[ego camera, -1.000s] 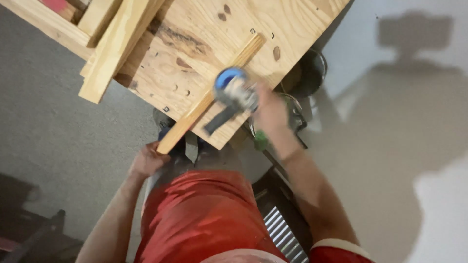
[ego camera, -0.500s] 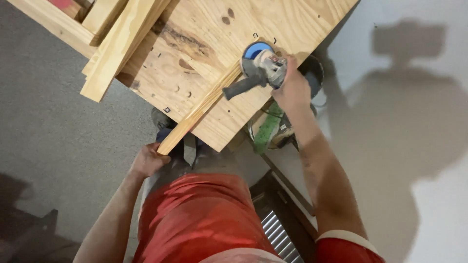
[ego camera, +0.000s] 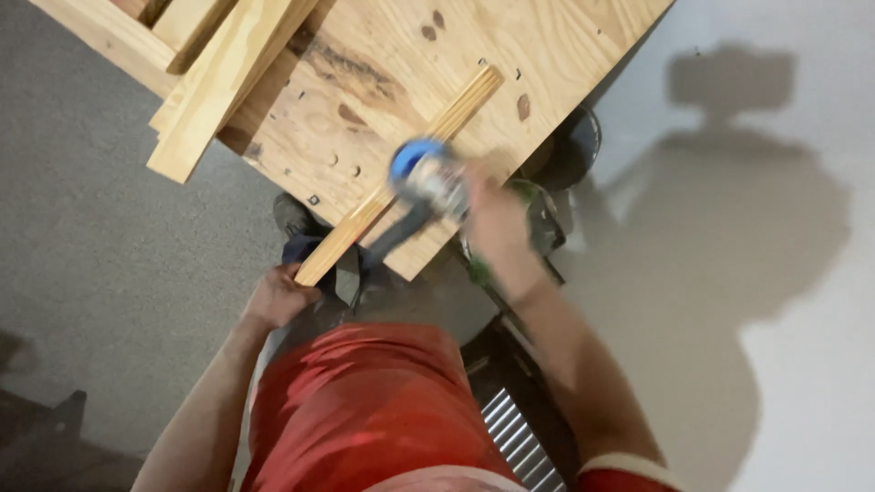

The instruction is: Using a power angle grinder with a sanding disc to smooth the surface of a thin wooden strip on a workbench.

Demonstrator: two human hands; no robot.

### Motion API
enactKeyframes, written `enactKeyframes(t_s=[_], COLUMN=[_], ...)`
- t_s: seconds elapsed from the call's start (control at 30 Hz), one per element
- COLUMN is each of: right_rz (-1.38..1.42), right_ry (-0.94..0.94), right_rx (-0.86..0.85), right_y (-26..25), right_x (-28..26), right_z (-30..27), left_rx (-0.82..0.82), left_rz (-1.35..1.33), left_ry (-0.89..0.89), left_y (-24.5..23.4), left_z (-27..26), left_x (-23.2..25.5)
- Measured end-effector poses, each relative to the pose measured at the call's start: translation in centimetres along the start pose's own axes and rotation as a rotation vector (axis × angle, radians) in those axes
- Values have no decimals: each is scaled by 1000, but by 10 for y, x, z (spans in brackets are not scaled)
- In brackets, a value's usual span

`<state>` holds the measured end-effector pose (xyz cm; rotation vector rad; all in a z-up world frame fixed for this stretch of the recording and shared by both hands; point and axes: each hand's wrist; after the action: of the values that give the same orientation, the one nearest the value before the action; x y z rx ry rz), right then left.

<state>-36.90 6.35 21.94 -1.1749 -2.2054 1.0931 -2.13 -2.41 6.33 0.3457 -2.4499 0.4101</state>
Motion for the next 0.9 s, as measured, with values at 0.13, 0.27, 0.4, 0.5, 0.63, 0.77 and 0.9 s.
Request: enactKeyframes(t_s=[0.13,0.27,0.4,0.5,0.63,0.77,0.9], right_rz=[-27,-142,-169,-228,-42,-57,-194], right_ry=[63,-221,-439,-352,67,46,-224], right_rx=[88,174,310,316,40,99,89], right_y=[-5,66,109,72,-23,-19,56], right_x=[20,1,-6,12,14,17,-4], right_z=[17,-22,-42,-15,22,24,-18], left_rx=[15,-9,-8,1,1,-5,-20], left_rz=[-44,-3,22,16,23,15,13], left_ry=[-15,24,13,20,32,12,32], left_y=[-2,-3,-4,0,-1,-10,-4], left_z=[-1,2,-6,0,-1,0,0], left_x=[1,-2,5,0,1,10,2])
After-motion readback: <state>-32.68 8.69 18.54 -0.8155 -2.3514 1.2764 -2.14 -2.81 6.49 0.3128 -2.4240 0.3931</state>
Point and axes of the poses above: each hand's wrist, its own z-axis towards the middle knuckle, its own y-axis out of the palm, x = y × z, and after that the axes turned 14 degrees about y, right-handed
